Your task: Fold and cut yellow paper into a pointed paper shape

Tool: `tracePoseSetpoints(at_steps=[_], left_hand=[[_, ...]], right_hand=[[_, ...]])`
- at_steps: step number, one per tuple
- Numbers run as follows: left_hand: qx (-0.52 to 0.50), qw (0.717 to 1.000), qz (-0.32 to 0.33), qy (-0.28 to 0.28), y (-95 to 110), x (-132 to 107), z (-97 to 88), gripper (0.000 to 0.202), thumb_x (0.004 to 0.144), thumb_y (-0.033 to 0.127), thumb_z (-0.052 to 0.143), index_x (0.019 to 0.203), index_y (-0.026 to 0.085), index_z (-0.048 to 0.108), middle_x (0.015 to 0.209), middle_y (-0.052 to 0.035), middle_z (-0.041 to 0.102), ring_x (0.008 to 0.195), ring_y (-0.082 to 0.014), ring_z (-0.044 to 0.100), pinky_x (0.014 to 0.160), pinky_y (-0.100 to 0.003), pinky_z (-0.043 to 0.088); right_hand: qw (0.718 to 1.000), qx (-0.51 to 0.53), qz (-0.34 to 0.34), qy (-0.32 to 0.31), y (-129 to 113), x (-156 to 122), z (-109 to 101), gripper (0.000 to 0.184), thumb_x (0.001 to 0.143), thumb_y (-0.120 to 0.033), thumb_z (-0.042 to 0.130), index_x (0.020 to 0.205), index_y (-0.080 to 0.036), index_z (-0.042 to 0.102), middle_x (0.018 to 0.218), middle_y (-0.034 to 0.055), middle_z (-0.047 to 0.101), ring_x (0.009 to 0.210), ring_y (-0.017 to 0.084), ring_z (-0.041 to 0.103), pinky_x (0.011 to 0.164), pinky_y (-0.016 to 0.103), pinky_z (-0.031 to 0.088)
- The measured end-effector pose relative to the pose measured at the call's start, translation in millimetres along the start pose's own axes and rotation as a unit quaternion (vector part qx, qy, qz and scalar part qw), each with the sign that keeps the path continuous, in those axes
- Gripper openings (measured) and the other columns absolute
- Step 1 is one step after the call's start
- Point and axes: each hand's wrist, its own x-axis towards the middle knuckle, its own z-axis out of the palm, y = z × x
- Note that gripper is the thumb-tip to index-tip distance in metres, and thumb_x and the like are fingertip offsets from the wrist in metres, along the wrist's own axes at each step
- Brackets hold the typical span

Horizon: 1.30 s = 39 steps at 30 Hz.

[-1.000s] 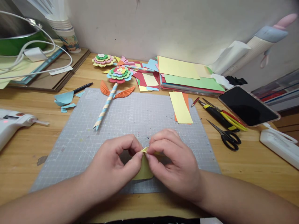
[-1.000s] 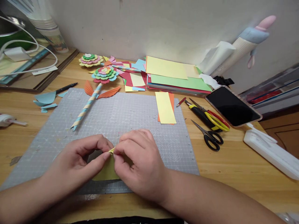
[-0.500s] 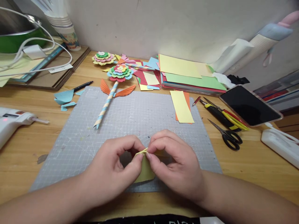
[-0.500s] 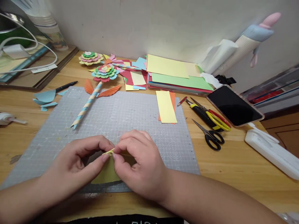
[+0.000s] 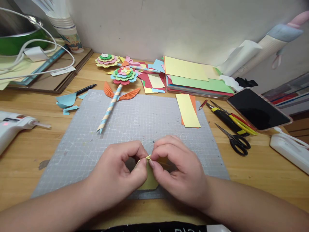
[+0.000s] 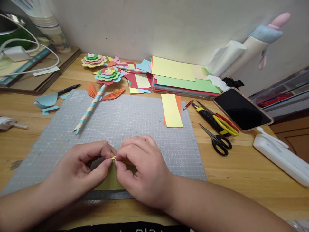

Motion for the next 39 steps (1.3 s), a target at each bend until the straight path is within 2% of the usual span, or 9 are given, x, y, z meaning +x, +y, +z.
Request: tracePoseSetpoints(at_steps=[8, 16, 18, 21, 24, 27, 32, 36, 39], left_hand=[[0.005, 0.999, 0.028, 0.037, 3, -1, 0.3, 0.016, 0.080, 0.019, 0.051, 0.067, 0.019, 0.060, 0.059, 0.0038, 0.062, 0.055, -0.0095, 0.056, 0.050, -0.019, 0.044], [0.010, 0.998, 0.035, 0.054, 5, -1, 0.0, 0.018, 0.081, 0.019, 0.050, 0.065, 0.018, 0.058, 0.057, 0.0042, 0.060, 0.053, -0.0089, 0.055, 0.048, -0.018, 0.043], [0.013, 0.998, 0.034, 0.049, 4, 0, -0.4, 0.017, 0.081, 0.019, 0.050, 0.066, 0.018, 0.059, 0.059, 0.0037, 0.061, 0.055, -0.0095, 0.056, 0.050, -0.019, 0.044], [0.017, 0.999, 0.039, 0.032, 2, 1, -0.5, 0.016, 0.082, 0.020, 0.051, 0.069, 0.018, 0.060, 0.061, 0.0034, 0.062, 0.056, -0.0099, 0.057, 0.052, -0.020, 0.044], [0.038, 0.998, 0.048, 0.016, 0, 1, 0.0, 0.017, 0.083, 0.020, 0.050, 0.070, 0.019, 0.060, 0.062, 0.0032, 0.063, 0.056, -0.0099, 0.056, 0.053, -0.020, 0.043], [0.050, 0.997, 0.052, 0.005, -1, 0, 1.0, 0.017, 0.084, 0.021, 0.050, 0.071, 0.019, 0.060, 0.062, 0.0038, 0.063, 0.055, -0.0098, 0.055, 0.052, -0.021, 0.042], [0.048, 0.998, 0.041, 0.005, -1, -1, 1.2, 0.016, 0.084, 0.022, 0.051, 0.071, 0.020, 0.061, 0.060, 0.0040, 0.062, 0.054, -0.0099, 0.055, 0.050, -0.020, 0.041], [0.017, 0.999, 0.029, 0.015, -1, 1, 1.7, 0.015, 0.082, 0.022, 0.054, 0.069, 0.020, 0.059, 0.061, 0.0040, 0.062, 0.055, -0.0097, 0.055, 0.052, -0.020, 0.042], [-0.036, 0.999, -0.012, 0.020, 0, 4, 2.7, 0.015, 0.082, 0.026, 0.056, 0.069, 0.019, 0.059, 0.063, 0.0026, 0.062, 0.058, -0.0107, 0.056, 0.053, -0.021, 0.044]], right_hand=[[0.998, -0.026, -0.063, 0.008, 0, 2, -3, 0.015, 0.085, -0.006, 0.058, 0.090, -0.019, 0.065, 0.085, 0.0038, 0.067, 0.079, 0.016, 0.063, 0.077, 0.037, 0.049], [0.976, -0.148, -0.158, -0.028, -1, 0, -12, 0.018, 0.085, -0.006, 0.058, 0.093, -0.021, 0.063, 0.089, 0.0007, 0.070, 0.087, 0.016, 0.065, 0.097, 0.043, 0.036], [0.987, -0.104, -0.123, -0.025, 0, 1, -11, 0.014, 0.085, -0.010, 0.058, 0.091, -0.021, 0.064, 0.091, 0.0023, 0.068, 0.087, 0.017, 0.064, 0.093, 0.043, 0.040], [0.998, 0.058, 0.026, -0.029, 4, 5, -7, 0.007, 0.085, -0.017, 0.059, 0.082, -0.021, 0.062, 0.091, 0.0033, 0.061, 0.086, 0.017, 0.061, 0.080, 0.037, 0.048], [0.952, 0.240, 0.175, -0.075, 9, 8, -2, 0.011, 0.082, -0.022, 0.062, 0.075, -0.021, 0.054, 0.085, 0.0012, 0.057, 0.082, 0.015, 0.057, 0.071, 0.031, 0.049], [0.892, 0.336, 0.275, -0.127, 11, 10, -2, 0.016, 0.079, -0.024, 0.065, 0.080, -0.022, 0.049, 0.081, -0.0011, 0.054, 0.073, 0.013, 0.052, 0.063, 0.026, 0.047], [0.851, 0.345, 0.343, -0.198, 10, 16, -8, 0.020, 0.075, -0.025, 0.070, 0.079, -0.019, 0.052, 0.068, -0.0054, 0.051, 0.058, 0.007, 0.043, 0.050, 0.020, 0.036], [0.838, 0.360, 0.363, -0.188, 10, 18, -8, 0.023, 0.072, -0.025, 0.076, 0.077, -0.018, 0.054, 0.063, -0.0070, 0.050, 0.055, 0.006, 0.041, 0.049, 0.018, 0.034], [0.828, 0.374, 0.380, -0.172, 11, 17, -6, 0.026, 0.069, -0.026, 0.079, 0.075, -0.018, 0.055, 0.062, -0.0071, 0.052, 0.054, 0.006, 0.043, 0.050, 0.018, 0.036]])
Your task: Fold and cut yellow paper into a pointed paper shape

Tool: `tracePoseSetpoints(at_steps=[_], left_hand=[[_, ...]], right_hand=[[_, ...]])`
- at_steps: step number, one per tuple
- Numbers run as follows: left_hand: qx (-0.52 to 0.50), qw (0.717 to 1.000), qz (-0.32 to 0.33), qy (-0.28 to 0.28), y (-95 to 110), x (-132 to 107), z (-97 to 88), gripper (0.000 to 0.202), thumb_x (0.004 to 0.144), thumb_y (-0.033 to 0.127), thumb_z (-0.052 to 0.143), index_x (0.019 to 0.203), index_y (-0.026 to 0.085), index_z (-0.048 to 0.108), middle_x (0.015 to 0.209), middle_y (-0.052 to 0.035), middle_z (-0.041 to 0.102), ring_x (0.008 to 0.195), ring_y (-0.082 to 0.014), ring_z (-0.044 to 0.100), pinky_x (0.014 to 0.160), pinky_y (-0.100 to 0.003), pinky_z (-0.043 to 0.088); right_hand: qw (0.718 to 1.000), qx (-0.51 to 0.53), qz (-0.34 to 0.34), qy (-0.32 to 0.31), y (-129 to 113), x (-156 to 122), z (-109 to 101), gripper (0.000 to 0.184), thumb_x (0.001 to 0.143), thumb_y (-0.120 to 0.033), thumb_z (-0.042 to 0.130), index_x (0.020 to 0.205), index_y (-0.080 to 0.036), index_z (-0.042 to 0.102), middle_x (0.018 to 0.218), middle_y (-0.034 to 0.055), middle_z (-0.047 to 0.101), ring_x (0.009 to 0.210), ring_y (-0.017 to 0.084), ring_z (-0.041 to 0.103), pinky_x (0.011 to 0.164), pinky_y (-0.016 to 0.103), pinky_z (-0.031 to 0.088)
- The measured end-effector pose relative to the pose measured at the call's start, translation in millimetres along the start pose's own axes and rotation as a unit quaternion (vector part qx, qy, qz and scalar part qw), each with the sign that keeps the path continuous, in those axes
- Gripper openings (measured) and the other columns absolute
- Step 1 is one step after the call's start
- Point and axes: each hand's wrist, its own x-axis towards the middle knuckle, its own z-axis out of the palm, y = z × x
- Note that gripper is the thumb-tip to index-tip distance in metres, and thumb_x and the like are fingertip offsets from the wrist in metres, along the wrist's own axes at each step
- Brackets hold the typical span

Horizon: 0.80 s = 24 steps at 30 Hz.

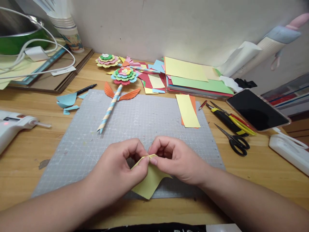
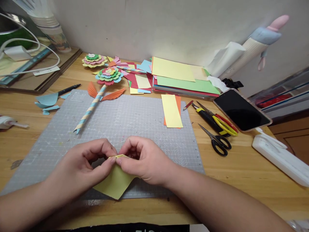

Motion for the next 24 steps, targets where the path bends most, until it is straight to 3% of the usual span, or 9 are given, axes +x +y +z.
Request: tracePoseSetpoints(at_steps=[7, 16, 24], left_hand=[[-0.157, 0.982, -0.092, -0.052, 1.0, 3.1, -2.2, 0.026, 0.085, 0.039, 0.058, 0.072, 0.017, 0.059, 0.063, 0.0018, 0.058, 0.057, -0.0098, 0.051, 0.049, -0.019, 0.041], [-0.125, 0.987, -0.094, -0.022, -0.4, 3.7, -2.4, 0.024, 0.082, 0.038, 0.060, 0.070, 0.017, 0.058, 0.064, 0.0016, 0.059, 0.057, -0.0099, 0.051, 0.049, -0.020, 0.042], [-0.120, 0.988, -0.093, -0.035, 1.4, 3.2, -7.8, 0.023, 0.083, 0.037, 0.059, 0.071, 0.017, 0.058, 0.063, 0.0020, 0.059, 0.056, -0.0096, 0.052, 0.048, -0.019, 0.042]], right_hand=[[0.999, 0.035, 0.006, 0.020, 2.4, 0.4, -4.0, 0.035, 0.067, -0.036, 0.083, 0.073, -0.019, 0.054, 0.070, -0.0040, 0.059, 0.059, 0.008, 0.052, 0.053, 0.021, 0.041], [0.998, 0.048, 0.020, -0.024, 2.5, 2.7, -7.1, 0.029, 0.070, -0.038, 0.082, 0.075, -0.017, 0.062, 0.066, -0.0050, 0.058, 0.059, 0.007, 0.052, 0.055, 0.021, 0.041], [0.999, 0.040, -0.017, -0.004, 4.7, 2.2, -6.7, 0.028, 0.072, -0.039, 0.081, 0.074, -0.017, 0.063, 0.068, -0.0039, 0.060, 0.060, 0.008, 0.051, 0.056, 0.022, 0.041]])
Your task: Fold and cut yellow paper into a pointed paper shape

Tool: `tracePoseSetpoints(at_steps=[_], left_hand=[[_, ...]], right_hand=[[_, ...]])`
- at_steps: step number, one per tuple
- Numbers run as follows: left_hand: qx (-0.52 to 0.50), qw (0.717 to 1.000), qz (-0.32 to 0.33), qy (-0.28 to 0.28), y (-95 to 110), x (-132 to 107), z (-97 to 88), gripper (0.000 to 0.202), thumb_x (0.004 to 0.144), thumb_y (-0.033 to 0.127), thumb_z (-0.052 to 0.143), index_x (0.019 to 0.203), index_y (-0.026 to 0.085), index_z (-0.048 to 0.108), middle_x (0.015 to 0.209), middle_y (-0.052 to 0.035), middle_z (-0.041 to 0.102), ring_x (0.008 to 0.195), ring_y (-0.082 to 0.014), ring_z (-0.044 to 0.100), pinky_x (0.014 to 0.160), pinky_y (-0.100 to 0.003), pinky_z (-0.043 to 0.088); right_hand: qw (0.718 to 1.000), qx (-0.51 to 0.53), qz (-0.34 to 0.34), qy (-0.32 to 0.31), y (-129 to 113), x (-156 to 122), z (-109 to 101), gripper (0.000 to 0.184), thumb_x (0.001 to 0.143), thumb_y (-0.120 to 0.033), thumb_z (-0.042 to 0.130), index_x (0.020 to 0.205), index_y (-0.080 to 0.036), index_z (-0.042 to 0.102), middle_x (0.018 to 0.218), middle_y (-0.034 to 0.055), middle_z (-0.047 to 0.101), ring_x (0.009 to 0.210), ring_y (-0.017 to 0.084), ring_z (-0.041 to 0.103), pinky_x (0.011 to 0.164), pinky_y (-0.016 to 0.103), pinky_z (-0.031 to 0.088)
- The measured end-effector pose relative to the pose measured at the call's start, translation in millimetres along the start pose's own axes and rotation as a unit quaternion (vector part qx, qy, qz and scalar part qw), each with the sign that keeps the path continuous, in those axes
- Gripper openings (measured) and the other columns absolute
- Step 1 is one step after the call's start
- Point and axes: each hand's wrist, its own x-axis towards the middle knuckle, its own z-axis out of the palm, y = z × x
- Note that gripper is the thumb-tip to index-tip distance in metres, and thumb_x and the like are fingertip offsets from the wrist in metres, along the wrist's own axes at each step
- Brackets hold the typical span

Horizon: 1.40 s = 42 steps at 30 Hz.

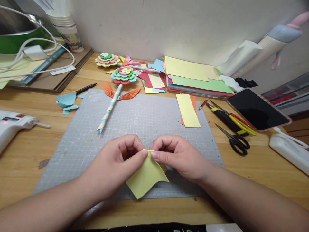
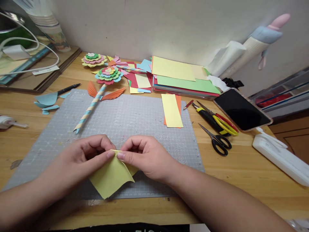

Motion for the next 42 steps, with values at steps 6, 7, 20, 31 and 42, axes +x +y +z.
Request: tracePoseSetpoints(at_steps=[6, 7, 20, 31, 42], left_hand=[[0.056, 0.996, 0.065, 0.029, 2.2, -3.6, 0.1, 0.020, 0.084, 0.031, 0.057, 0.069, 0.017, 0.059, 0.064, 0.0021, 0.061, 0.058, -0.0091, 0.054, 0.050, -0.018, 0.044], [0.063, 0.995, 0.074, 0.029, 2.5, -3.7, 0.4, 0.020, 0.084, 0.030, 0.057, 0.069, 0.017, 0.059, 0.064, 0.0019, 0.062, 0.058, -0.0091, 0.055, 0.051, -0.018, 0.044], [0.076, 0.992, 0.094, 0.023, 1.5, -4.1, 2.0, 0.020, 0.085, 0.028, 0.056, 0.069, 0.017, 0.059, 0.064, 0.0016, 0.064, 0.058, -0.0094, 0.057, 0.051, -0.018, 0.046], [0.050, 0.995, 0.080, 0.023, 2.6, -1.9, 3.7, 0.021, 0.083, 0.029, 0.058, 0.067, 0.017, 0.060, 0.061, 0.0023, 0.062, 0.056, -0.0088, 0.055, 0.049, -0.017, 0.046], [0.092, 0.993, 0.067, -0.036, 1.7, -0.8, 2.1, 0.024, 0.087, 0.033, 0.053, 0.069, 0.018, 0.057, 0.062, 0.0036, 0.057, 0.057, -0.0094, 0.051, 0.050, -0.019, 0.041]], right_hand=[[1.000, -0.008, -0.019, -0.013, -1.6, -1.1, -0.6, 0.030, 0.076, -0.043, 0.078, 0.075, -0.017, 0.062, 0.070, -0.0031, 0.058, 0.063, 0.009, 0.050, 0.058, 0.022, 0.041], [1.000, -0.010, -0.016, -0.016, -2.2, -1.2, -0.6, 0.031, 0.076, -0.043, 0.078, 0.075, -0.017, 0.062, 0.071, -0.0027, 0.058, 0.064, 0.009, 0.050, 0.059, 0.023, 0.041], [1.000, -0.004, -0.010, -0.009, -2.7, -4.0, 3.4, 0.029, 0.073, -0.037, 0.081, 0.074, -0.016, 0.060, 0.069, -0.0025, 0.057, 0.062, 0.009, 0.049, 0.056, 0.022, 0.040], [1.000, -0.006, -0.016, 0.005, -1.3, -5.0, 6.7, 0.025, 0.072, -0.025, 0.081, 0.072, -0.016, 0.057, 0.065, -0.0043, 0.055, 0.057, 0.007, 0.045, 0.052, 0.019, 0.037], [0.999, -0.042, -0.012, 0.005, 1.0, -5.0, 7.6, 0.027, 0.073, -0.032, 0.077, 0.069, -0.017, 0.054, 0.063, -0.0043, 0.050, 0.057, 0.008, 0.042, 0.051, 0.021, 0.035]])
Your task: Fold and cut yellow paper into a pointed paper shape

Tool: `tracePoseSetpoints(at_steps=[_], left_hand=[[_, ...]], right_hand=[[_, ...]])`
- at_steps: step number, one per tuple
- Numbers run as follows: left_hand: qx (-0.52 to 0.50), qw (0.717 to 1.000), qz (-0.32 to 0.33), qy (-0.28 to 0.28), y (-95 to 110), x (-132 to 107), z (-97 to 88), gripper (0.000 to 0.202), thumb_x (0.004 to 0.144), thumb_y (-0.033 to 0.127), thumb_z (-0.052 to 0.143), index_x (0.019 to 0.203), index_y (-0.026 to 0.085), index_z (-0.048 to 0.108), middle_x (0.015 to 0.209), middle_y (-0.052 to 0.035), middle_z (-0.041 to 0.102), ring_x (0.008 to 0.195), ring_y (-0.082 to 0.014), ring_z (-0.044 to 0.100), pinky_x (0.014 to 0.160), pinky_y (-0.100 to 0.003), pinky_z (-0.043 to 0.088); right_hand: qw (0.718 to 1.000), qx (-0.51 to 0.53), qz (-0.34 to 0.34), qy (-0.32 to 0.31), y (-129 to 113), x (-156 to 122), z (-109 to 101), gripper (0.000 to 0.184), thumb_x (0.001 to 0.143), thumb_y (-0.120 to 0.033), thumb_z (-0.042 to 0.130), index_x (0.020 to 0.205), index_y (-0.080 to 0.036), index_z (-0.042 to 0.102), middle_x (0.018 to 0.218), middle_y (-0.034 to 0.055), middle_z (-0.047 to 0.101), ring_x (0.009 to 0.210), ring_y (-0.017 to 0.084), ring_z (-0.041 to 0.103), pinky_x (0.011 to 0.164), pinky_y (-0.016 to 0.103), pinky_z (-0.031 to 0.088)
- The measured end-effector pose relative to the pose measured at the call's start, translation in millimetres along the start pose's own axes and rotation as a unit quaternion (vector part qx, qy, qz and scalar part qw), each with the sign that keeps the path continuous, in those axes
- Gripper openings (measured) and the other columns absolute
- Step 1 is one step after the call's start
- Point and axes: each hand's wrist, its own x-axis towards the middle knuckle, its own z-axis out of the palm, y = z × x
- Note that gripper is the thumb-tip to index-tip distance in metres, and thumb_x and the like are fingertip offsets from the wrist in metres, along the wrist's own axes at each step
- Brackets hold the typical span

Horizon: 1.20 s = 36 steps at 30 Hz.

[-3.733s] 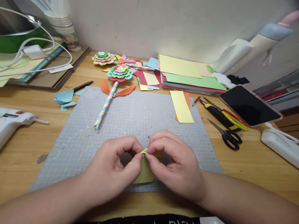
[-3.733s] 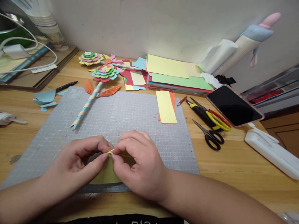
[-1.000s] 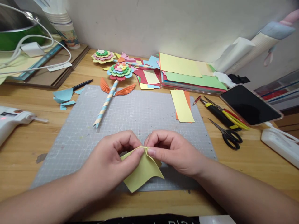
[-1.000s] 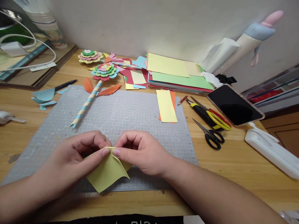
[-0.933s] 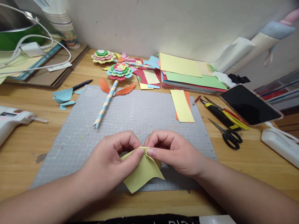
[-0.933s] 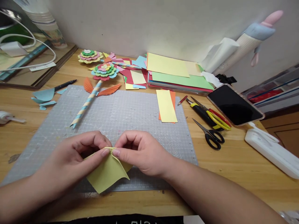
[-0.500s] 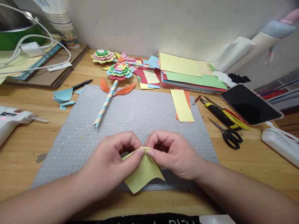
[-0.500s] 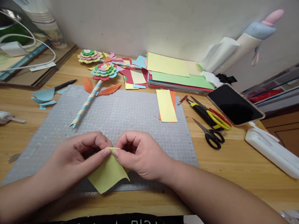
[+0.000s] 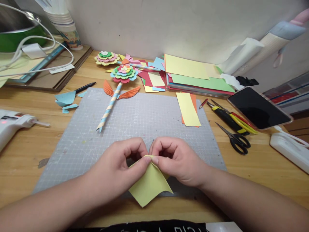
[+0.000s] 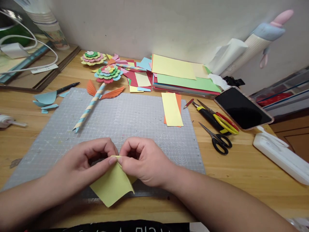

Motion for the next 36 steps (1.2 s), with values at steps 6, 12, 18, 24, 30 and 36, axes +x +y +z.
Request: tracePoseSetpoints(at_steps=[6, 12, 18, 24, 30, 36], left_hand=[[0.009, 1.000, 0.002, 0.006, -1.8, 0.4, 0.3, 0.026, 0.090, 0.033, 0.049, 0.071, 0.018, 0.056, 0.063, 0.0035, 0.053, 0.060, -0.0104, 0.048, 0.052, -0.021, 0.039], [-0.014, 1.000, -0.020, -0.001, -2.1, -0.7, -0.3, 0.025, 0.089, 0.035, 0.050, 0.070, 0.019, 0.054, 0.062, 0.0040, 0.051, 0.058, -0.0103, 0.046, 0.050, -0.020, 0.037], [0.016, 1.000, -0.010, -0.023, -0.2, -0.4, -1.9, 0.026, 0.089, 0.032, 0.049, 0.067, 0.018, 0.053, 0.061, 0.0042, 0.048, 0.058, -0.0103, 0.045, 0.050, -0.020, 0.035], [0.014, 0.999, 0.018, 0.023, -1.5, -0.3, -0.3, 0.025, 0.091, 0.030, 0.049, 0.070, 0.018, 0.055, 0.062, 0.0043, 0.050, 0.058, -0.0092, 0.045, 0.051, -0.020, 0.036], [-0.034, 0.999, -0.009, 0.035, -1.3, 0.9, -0.7, 0.025, 0.091, 0.033, 0.050, 0.071, 0.018, 0.056, 0.062, 0.0044, 0.051, 0.056, -0.0087, 0.045, 0.050, -0.019, 0.037], [-0.051, 0.998, -0.022, 0.034, -0.7, 2.3, -2.5, 0.026, 0.090, 0.036, 0.051, 0.071, 0.018, 0.055, 0.061, 0.0044, 0.049, 0.055, -0.0090, 0.044, 0.048, -0.019, 0.036]], right_hand=[[1.000, 0.003, 0.014, 0.004, -2.2, 1.2, 1.3, 0.028, 0.077, -0.037, 0.073, 0.073, -0.017, 0.055, 0.065, -0.0052, 0.049, 0.057, 0.007, 0.041, 0.052, 0.021, 0.034], [0.999, -0.024, 0.025, -0.016, -0.8, 1.0, 0.4, 0.024, 0.080, -0.036, 0.067, 0.071, -0.018, 0.053, 0.061, -0.0056, 0.046, 0.054, 0.007, 0.038, 0.049, 0.021, 0.030], [0.999, -0.022, 0.025, -0.017, 0.4, 0.4, 2.6, 0.024, 0.078, -0.032, 0.070, 0.070, -0.018, 0.053, 0.063, -0.0054, 0.045, 0.057, 0.008, 0.037, 0.051, 0.021, 0.030], [0.999, -0.002, 0.026, -0.028, -1.2, 1.8, -0.7, 0.026, 0.079, -0.035, 0.071, 0.071, -0.017, 0.054, 0.064, -0.0053, 0.046, 0.058, 0.008, 0.038, 0.053, 0.021, 0.030], [0.998, 0.035, 0.034, -0.044, 0.5, 3.3, -2.4, 0.034, 0.078, -0.045, 0.074, 0.073, -0.018, 0.054, 0.063, -0.0059, 0.046, 0.055, 0.008, 0.037, 0.051, 0.022, 0.028], [0.996, 0.068, 0.035, -0.037, 2.7, 3.9, -1.9, 0.037, 0.080, -0.050, 0.071, 0.073, -0.018, 0.054, 0.064, -0.0050, 0.047, 0.058, 0.009, 0.039, 0.056, 0.023, 0.031]])
